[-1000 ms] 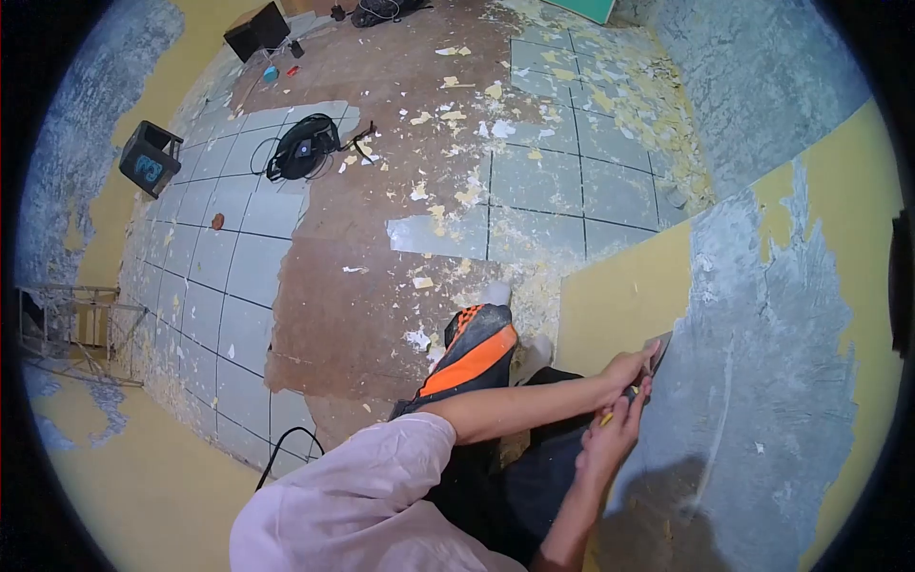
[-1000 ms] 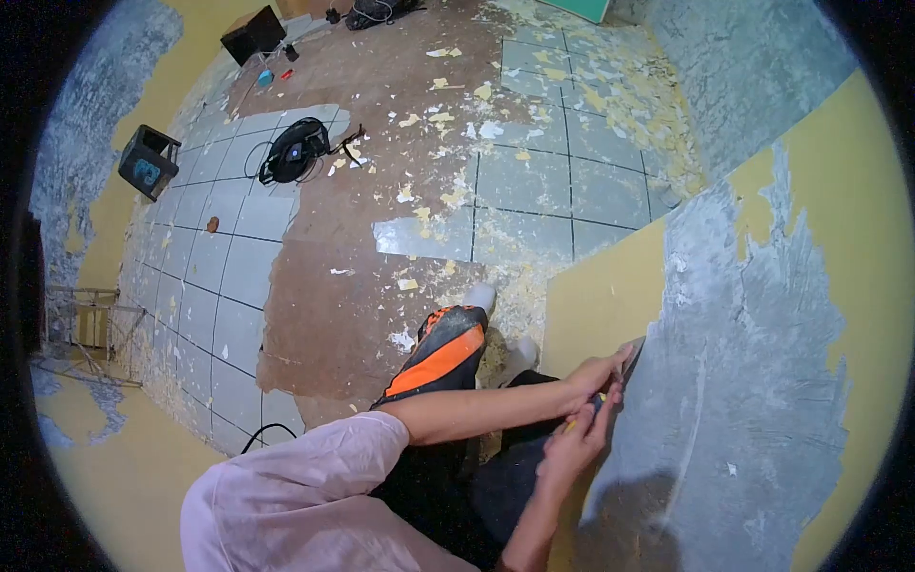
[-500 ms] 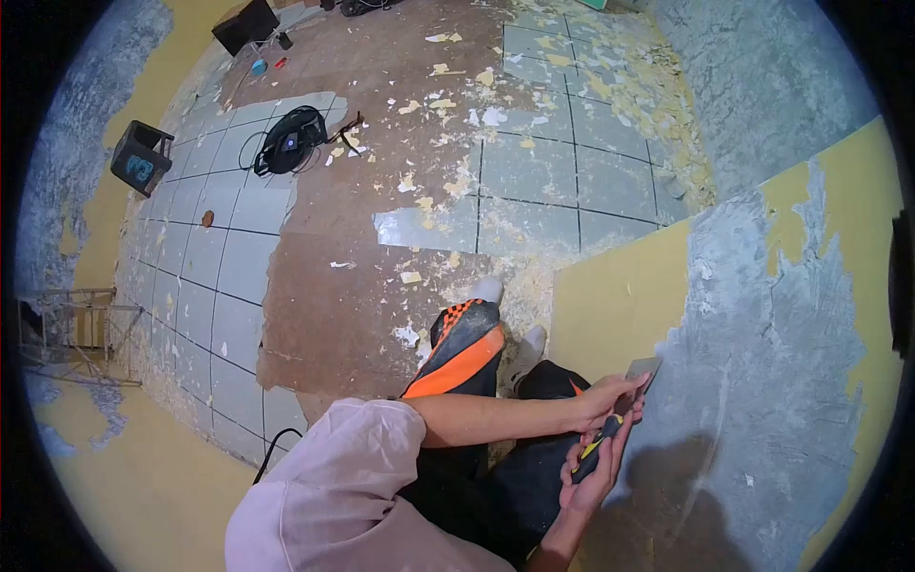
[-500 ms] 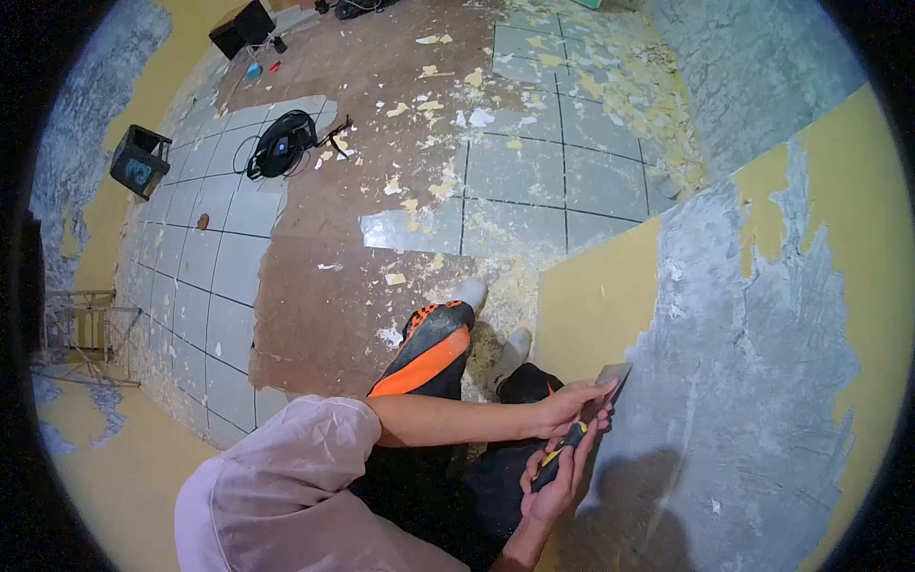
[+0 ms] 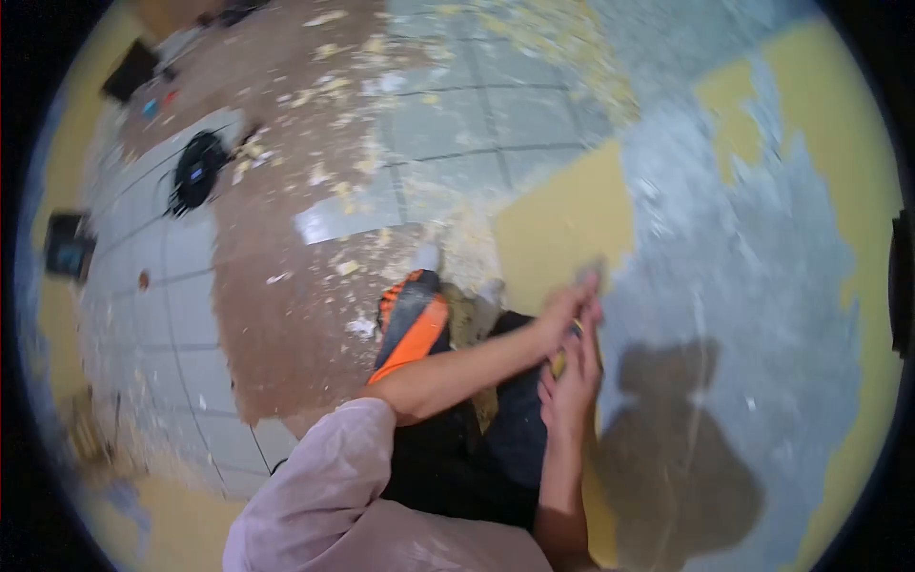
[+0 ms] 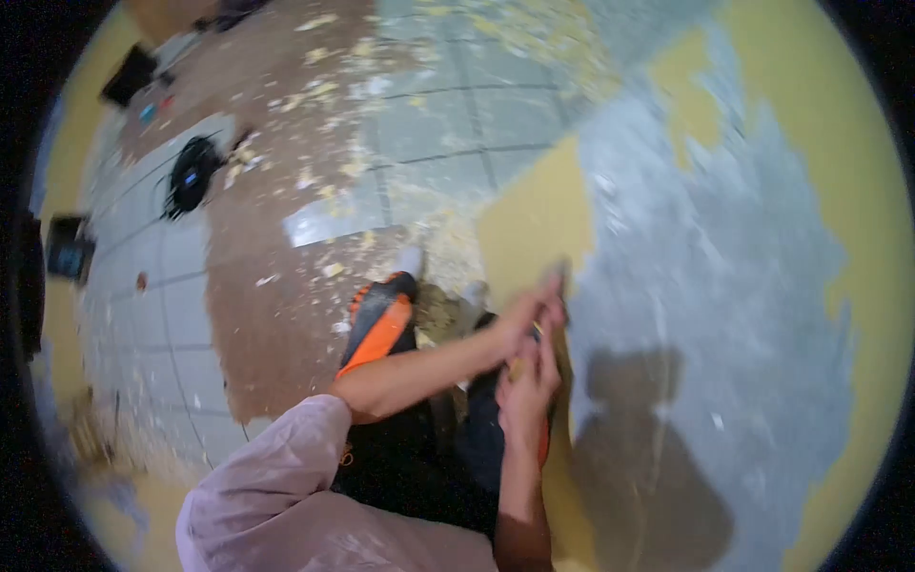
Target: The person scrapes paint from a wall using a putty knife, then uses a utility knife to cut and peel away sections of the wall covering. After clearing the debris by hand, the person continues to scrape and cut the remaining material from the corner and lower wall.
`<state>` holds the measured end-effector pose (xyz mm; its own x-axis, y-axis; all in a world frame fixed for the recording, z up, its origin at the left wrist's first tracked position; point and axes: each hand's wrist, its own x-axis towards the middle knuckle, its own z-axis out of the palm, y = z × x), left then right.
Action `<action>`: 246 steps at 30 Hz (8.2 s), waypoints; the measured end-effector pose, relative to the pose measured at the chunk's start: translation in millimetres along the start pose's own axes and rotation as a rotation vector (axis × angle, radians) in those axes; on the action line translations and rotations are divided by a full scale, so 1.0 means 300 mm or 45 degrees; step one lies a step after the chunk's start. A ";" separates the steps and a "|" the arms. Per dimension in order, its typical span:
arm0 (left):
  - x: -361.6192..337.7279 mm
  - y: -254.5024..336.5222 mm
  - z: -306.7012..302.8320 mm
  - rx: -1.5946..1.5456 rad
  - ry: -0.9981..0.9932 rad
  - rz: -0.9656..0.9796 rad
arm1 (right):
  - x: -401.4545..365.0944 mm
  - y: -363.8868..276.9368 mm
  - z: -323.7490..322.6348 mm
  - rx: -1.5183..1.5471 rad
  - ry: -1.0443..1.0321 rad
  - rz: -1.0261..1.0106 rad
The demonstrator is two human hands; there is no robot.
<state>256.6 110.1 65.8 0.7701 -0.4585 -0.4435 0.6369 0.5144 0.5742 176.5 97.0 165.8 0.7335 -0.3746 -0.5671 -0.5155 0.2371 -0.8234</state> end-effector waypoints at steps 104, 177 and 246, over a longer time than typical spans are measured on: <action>-0.138 0.090 0.104 -0.186 -0.258 -0.562 | -0.046 -0.052 -0.106 0.091 -0.039 0.031; -0.078 -0.022 0.053 -0.362 0.010 -0.469 | -0.074 0.021 -0.001 -0.064 0.171 0.067; -0.100 -0.041 0.098 0.253 0.058 -0.176 | -0.095 0.050 -0.072 -0.188 0.187 -0.004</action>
<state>224.6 96.1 92.2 0.6800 -0.4788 -0.5553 0.7203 0.2945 0.6281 138.5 91.8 170.0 0.6682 -0.5042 -0.5471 -0.5808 0.1060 -0.8071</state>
